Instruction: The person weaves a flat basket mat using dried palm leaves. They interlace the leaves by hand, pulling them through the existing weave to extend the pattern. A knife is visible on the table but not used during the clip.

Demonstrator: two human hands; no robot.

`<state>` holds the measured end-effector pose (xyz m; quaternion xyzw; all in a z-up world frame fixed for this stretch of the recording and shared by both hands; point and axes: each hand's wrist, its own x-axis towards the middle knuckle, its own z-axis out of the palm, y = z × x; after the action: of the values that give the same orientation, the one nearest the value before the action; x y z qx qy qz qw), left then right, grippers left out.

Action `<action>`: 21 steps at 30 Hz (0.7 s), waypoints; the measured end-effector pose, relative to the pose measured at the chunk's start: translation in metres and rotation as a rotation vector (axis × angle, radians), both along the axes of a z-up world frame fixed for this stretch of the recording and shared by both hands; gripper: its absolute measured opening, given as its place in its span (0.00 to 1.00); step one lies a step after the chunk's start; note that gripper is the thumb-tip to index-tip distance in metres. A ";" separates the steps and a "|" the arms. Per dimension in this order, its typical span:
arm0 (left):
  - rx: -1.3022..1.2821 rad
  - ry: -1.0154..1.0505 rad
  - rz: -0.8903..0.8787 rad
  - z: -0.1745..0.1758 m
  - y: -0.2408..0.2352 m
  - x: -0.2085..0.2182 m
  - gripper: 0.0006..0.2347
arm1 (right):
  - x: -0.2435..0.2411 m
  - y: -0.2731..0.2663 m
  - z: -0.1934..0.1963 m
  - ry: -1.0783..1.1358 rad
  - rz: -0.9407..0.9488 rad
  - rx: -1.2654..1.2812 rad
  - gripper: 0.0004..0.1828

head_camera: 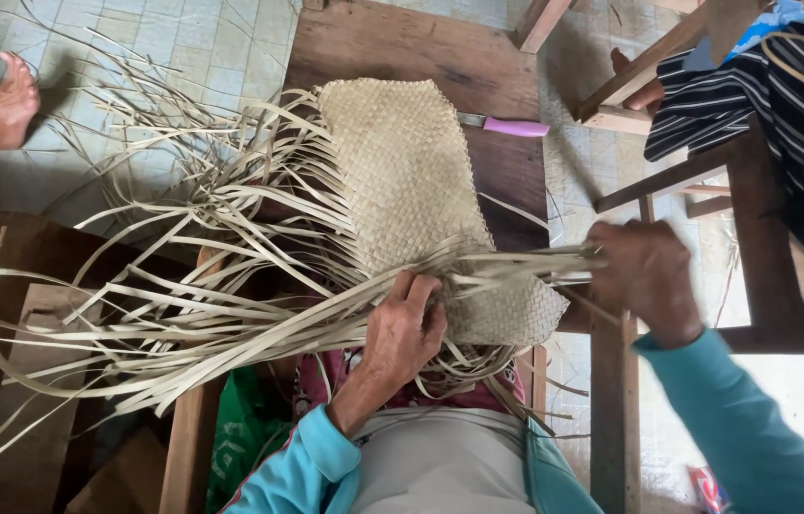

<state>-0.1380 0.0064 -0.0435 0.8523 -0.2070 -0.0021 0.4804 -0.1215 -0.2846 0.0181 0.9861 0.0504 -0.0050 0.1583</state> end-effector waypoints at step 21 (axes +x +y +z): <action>0.136 -0.329 0.319 -0.012 -0.002 -0.012 0.04 | 0.175 0.179 0.140 -0.292 0.772 0.154 0.10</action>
<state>-0.1504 0.0044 -0.0554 0.8935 -0.1447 0.1988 0.3758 0.0538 -0.1060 0.1584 0.8941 0.3936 0.1983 0.0798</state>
